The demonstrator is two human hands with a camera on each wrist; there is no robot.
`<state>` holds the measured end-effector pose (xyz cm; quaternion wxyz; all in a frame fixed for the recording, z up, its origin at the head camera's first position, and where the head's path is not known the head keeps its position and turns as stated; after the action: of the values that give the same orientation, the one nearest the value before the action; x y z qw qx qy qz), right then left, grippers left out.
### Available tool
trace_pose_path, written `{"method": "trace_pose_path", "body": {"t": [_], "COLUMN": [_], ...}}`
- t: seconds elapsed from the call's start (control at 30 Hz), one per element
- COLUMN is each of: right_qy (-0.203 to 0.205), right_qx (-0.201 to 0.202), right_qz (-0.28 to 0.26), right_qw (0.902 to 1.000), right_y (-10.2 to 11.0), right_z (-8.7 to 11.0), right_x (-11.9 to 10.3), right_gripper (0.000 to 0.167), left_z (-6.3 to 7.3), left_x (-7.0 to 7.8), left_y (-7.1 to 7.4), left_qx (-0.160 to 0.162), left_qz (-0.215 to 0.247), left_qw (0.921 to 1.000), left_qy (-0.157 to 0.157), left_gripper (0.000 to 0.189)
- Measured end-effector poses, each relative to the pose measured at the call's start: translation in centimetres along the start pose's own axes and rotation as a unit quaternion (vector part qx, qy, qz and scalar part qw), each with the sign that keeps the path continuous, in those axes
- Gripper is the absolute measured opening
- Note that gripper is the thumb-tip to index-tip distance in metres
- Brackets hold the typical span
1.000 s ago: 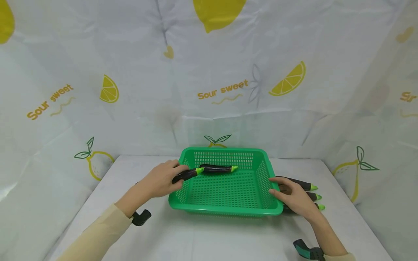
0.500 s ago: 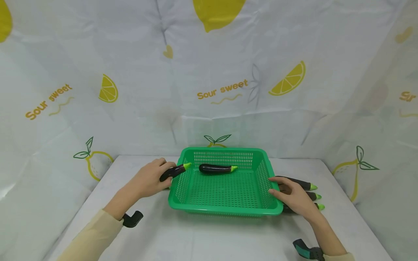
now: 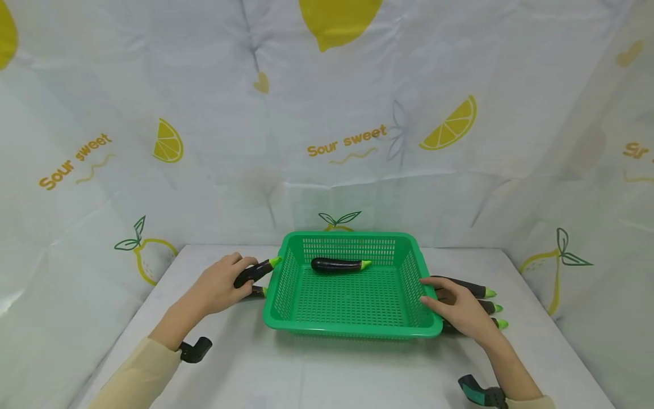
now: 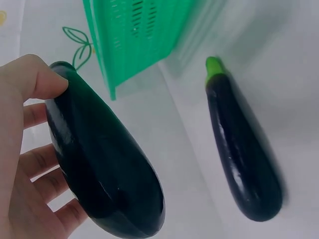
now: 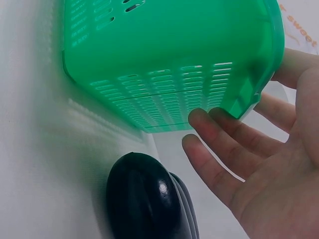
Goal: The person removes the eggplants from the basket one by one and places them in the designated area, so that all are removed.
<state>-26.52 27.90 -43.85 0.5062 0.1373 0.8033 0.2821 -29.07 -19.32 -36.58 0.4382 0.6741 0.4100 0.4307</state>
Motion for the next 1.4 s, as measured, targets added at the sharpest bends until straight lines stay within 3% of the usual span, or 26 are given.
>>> {"method": "trace_pose_path", "body": {"t": [0.33, 0.67, 1.4], "right_qy": [0.0, 0.004, -0.001], "right_qx": [0.002, 0.004, 0.004], "right_qz": [0.001, 0.005, 0.002], "right_qw": [1.0, 1.0, 1.0], "right_y": [0.0, 0.0, -0.1], "right_z": [0.0, -0.1, 0.0], "right_x": [0.0, 0.0, -0.1], "right_gripper": [0.053, 0.053, 0.053], "left_z": [0.7, 1.1, 2.5], "left_x": [-1.9, -3.7, -4.4], "left_y": [-0.7, -3.4, -7.4], "left_qx": [-0.015, -0.042, -0.092], "left_qz": [0.008, -0.004, -0.023], "left_qw": [0.9993, 0.9979, 0.9937], "left_qy": [0.034, 0.048, 0.061], "left_gripper": [0.036, 0.035, 0.038]}}
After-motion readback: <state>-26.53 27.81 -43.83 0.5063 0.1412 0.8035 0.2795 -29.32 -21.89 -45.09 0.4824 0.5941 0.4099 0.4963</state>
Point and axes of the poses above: each hand's wrist, its own z-axis away from the middle knuckle, its own y-axis out of the back of the hand, x = y × z, the point moved 7 cm from there along -z, towards the middle knuckle, and after that the axes turned 15 degrees about y, right-handed, at the moved point
